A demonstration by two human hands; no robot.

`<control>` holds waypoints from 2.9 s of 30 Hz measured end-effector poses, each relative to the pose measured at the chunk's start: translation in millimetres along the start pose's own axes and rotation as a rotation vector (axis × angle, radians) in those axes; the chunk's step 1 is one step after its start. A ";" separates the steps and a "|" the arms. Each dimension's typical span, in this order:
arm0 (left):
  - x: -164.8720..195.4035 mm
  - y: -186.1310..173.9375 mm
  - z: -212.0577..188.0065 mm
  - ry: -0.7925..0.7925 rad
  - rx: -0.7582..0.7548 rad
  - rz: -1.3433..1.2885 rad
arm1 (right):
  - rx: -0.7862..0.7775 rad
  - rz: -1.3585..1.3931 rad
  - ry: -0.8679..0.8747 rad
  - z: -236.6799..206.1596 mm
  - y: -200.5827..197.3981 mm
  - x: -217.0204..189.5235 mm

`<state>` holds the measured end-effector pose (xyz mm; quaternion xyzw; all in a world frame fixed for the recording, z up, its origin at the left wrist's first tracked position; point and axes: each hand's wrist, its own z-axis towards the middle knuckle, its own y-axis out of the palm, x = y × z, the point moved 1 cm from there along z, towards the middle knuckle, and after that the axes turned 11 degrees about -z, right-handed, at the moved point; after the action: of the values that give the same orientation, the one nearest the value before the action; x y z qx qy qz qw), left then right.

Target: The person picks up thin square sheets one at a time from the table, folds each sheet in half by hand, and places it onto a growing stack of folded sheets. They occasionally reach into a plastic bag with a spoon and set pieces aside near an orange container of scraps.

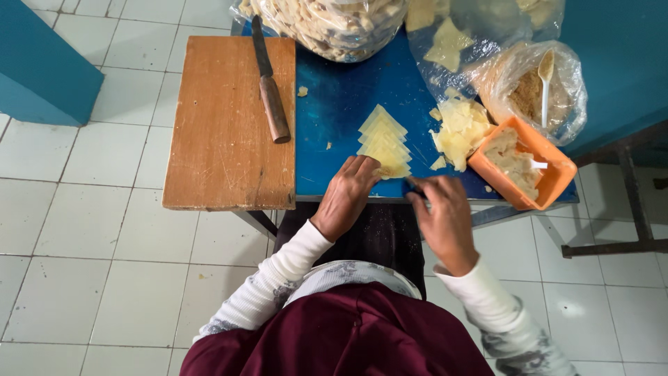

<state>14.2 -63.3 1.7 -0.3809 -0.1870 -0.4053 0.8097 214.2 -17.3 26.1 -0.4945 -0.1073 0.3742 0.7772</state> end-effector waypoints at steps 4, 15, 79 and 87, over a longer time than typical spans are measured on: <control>-0.2 -1.4 0.9 -0.042 0.015 -0.038 | 0.088 -0.019 -0.020 6.6 12.3 -11.7; 3.0 -2.2 3.4 -0.017 -0.037 -0.001 | 0.118 -0.076 -0.199 23.0 26.9 -3.7; -15.0 -1.1 31.2 -0.145 -0.070 -0.087 | 0.034 0.105 -0.317 61.4 25.0 9.8; -7.8 -1.8 25.8 -0.149 -0.019 -0.074 | 0.091 -0.043 -0.329 57.7 30.2 4.5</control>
<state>8.2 -40.1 14.3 -0.4107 -0.2569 -0.4074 0.7742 172.0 32.6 27.7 -0.3886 -0.2267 0.4379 0.7783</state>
